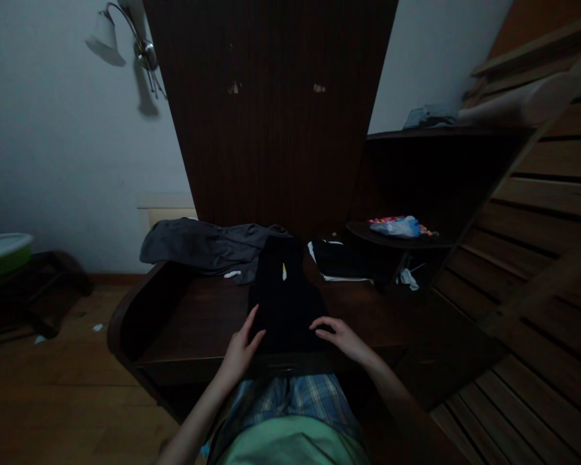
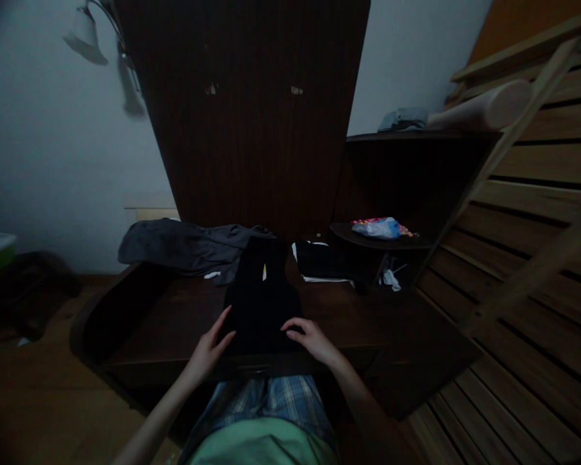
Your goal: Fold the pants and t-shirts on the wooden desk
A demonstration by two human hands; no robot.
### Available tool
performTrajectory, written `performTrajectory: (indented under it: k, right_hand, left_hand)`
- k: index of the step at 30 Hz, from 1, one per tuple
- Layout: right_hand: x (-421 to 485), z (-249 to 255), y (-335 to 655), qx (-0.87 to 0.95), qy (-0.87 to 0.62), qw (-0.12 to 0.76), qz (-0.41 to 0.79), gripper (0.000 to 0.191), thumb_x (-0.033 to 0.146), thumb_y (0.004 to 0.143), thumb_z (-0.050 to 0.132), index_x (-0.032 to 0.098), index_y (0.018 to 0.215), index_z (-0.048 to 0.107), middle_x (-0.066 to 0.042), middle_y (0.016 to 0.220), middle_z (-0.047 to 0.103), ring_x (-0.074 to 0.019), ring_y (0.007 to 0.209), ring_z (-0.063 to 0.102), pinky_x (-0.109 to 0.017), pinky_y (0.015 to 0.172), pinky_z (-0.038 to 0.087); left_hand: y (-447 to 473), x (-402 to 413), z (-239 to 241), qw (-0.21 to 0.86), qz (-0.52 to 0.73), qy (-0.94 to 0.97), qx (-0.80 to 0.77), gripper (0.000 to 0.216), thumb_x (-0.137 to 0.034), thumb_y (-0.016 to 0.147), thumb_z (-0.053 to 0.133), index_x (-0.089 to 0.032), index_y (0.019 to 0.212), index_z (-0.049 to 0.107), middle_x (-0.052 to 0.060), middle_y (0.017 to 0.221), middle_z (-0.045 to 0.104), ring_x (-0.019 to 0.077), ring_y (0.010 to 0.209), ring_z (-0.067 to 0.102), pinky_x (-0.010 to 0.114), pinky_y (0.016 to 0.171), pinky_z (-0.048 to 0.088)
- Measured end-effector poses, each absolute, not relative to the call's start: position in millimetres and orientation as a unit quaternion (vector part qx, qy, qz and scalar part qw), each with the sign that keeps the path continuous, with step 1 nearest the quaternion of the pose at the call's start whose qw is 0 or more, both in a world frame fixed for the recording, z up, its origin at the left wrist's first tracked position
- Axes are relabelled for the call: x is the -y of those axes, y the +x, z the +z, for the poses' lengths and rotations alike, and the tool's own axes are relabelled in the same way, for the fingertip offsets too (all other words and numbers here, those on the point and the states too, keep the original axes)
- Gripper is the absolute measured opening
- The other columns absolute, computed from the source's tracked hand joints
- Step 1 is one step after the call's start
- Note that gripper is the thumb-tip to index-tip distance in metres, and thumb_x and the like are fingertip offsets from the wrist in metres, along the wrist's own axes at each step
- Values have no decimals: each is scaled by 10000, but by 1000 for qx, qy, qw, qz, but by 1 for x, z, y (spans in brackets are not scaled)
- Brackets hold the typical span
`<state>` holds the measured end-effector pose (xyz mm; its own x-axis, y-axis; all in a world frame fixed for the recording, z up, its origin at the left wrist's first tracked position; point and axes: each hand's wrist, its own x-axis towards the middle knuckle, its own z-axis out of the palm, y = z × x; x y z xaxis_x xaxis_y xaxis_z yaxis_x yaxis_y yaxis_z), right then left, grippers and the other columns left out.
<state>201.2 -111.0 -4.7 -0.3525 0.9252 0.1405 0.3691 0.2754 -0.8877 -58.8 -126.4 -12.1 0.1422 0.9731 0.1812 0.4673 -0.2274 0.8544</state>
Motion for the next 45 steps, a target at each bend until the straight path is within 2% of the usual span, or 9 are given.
performTrajectory:
  k: [7,12,15,22,26,30,33,37,45]
  right_hand:
    - [113,-13,199,699,-495,371,360,283,310,750,478,200,957,636,-58,1032,638,-216,1003,550,-382,917,364]
    - [114,-16,200,699,-501,380,340,370,310,736,496,207,1081,581,-73,1134,580,-213,1078,500,-402,956,331]
    - [115,-22,202,690,-528,383,313,375,324,717,520,209,1068,584,-83,1119,573,-226,1063,502,-404,917,374]
    - [124,-29,212,695,-572,380,215,444,289,711,517,216,1149,509,-107,1194,473,-126,608,565,-334,649,507]
    - [140,-12,192,721,-561,398,77,430,278,791,438,233,1218,440,-83,1240,451,-220,1016,523,-404,900,418]
    - [158,-8,154,821,-474,307,85,500,303,824,408,207,1308,325,-72,1336,385,-210,1231,330,-399,1014,312]
    - [163,-24,136,857,-454,231,74,627,307,784,468,156,1348,238,-98,1402,260,-233,1287,212,-437,1042,249]
    - [163,-46,135,855,-476,201,36,714,351,750,512,123,1355,209,-124,1414,197,-260,1298,158,-466,1040,234]
    - [160,-58,161,835,-508,213,-14,669,289,754,507,124,1344,238,-127,1401,240,-257,1292,179,-443,1032,254]
  left_hand:
    - [-60,129,-14,282,406,664,-562,596,-240,784,417,-192,1347,227,43,1331,397,176,1200,386,335,998,328]
    - [-64,129,-19,281,385,696,-537,437,-261,796,385,-174,1217,461,49,1229,521,176,1140,465,338,982,346]
    - [-65,128,-25,255,381,689,-562,402,-265,792,400,-175,1168,507,67,1186,555,193,1137,468,350,972,357]
    - [-62,138,-21,82,369,704,-601,472,-226,784,442,-190,1250,384,110,1363,332,245,1199,383,422,954,360]
    - [-44,150,-10,-1,339,758,-557,435,-183,816,379,-196,1251,380,112,1333,375,243,1205,367,445,952,347]
    - [-22,161,-14,5,236,838,-491,501,-210,814,365,-155,1307,298,113,1370,328,231,1265,270,440,1002,292]
    - [-15,163,-28,9,158,858,-489,639,-165,722,419,-98,1332,243,144,1400,242,252,1294,178,442,1014,266]
    - [-19,162,-42,-13,132,858,-497,752,-122,636,444,-98,1347,200,140,1416,178,265,1301,117,450,1014,261]
    - [-36,151,-51,-70,164,833,-524,602,-39,712,367,-141,1302,314,142,1374,302,243,1270,244,412,968,347]
